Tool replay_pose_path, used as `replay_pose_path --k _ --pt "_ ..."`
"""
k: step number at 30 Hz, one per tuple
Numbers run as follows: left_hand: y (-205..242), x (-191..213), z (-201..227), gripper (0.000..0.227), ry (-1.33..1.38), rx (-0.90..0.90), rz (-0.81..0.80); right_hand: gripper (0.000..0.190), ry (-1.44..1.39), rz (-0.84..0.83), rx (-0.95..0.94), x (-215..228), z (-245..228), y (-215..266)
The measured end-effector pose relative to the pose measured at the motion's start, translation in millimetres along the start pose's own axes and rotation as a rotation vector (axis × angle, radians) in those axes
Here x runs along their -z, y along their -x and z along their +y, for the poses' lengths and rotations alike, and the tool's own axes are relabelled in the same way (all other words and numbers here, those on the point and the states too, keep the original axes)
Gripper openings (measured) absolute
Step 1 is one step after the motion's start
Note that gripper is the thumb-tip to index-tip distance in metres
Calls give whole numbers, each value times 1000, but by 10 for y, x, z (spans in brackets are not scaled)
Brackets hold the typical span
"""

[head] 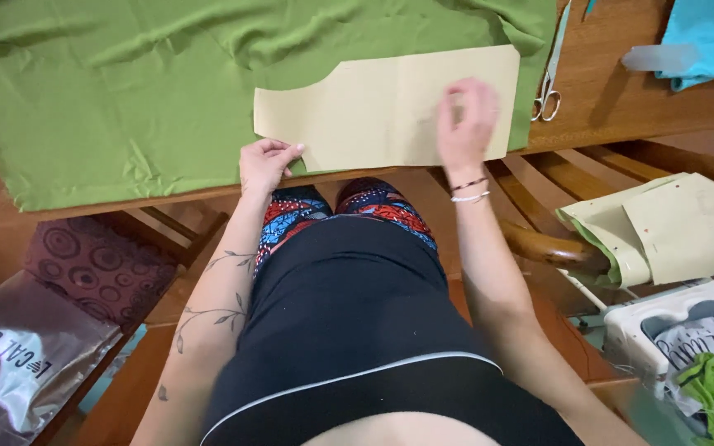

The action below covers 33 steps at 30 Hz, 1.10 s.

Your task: The person smooths a green fabric on a wooden table, then places a paper pattern on top of it. They repeatedly adjust the fabric and the pattern, aligning them for a sewing task.

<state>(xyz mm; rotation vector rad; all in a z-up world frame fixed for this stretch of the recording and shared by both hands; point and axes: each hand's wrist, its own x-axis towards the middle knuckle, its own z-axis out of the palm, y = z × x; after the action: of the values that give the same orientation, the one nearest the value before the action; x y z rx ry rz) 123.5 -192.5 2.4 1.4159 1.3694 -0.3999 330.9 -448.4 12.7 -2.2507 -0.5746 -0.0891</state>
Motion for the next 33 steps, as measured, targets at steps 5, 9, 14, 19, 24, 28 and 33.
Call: replay_pose_path --k 5,9,14,19,24,28,33 --pt "-98 -33 -258 35 256 -243 -55 16 -18 -312 312 -290 -442 314" --pt "-159 -71 -362 31 272 -273 -56 14 -84 -392 376 -486 -553 550" --pt "15 -41 -288 25 328 -229 -65 11 -268 -643 -27 -359 -428 623" --pt "-114 -128 -422 28 268 -436 -33 39 -528 -1105 -692 1 -915 351" --pt "-74 -202 -360 18 66 -678 119 47 -570 -906 -391 -67 -1306 160" --pt "427 122 140 23 -271 -981 136 86 -153 -637 557 -92 -1855 -488" --pt "775 723 471 18 -88 -1276 414 50 -55 -800 689 173 -2725 -1047"
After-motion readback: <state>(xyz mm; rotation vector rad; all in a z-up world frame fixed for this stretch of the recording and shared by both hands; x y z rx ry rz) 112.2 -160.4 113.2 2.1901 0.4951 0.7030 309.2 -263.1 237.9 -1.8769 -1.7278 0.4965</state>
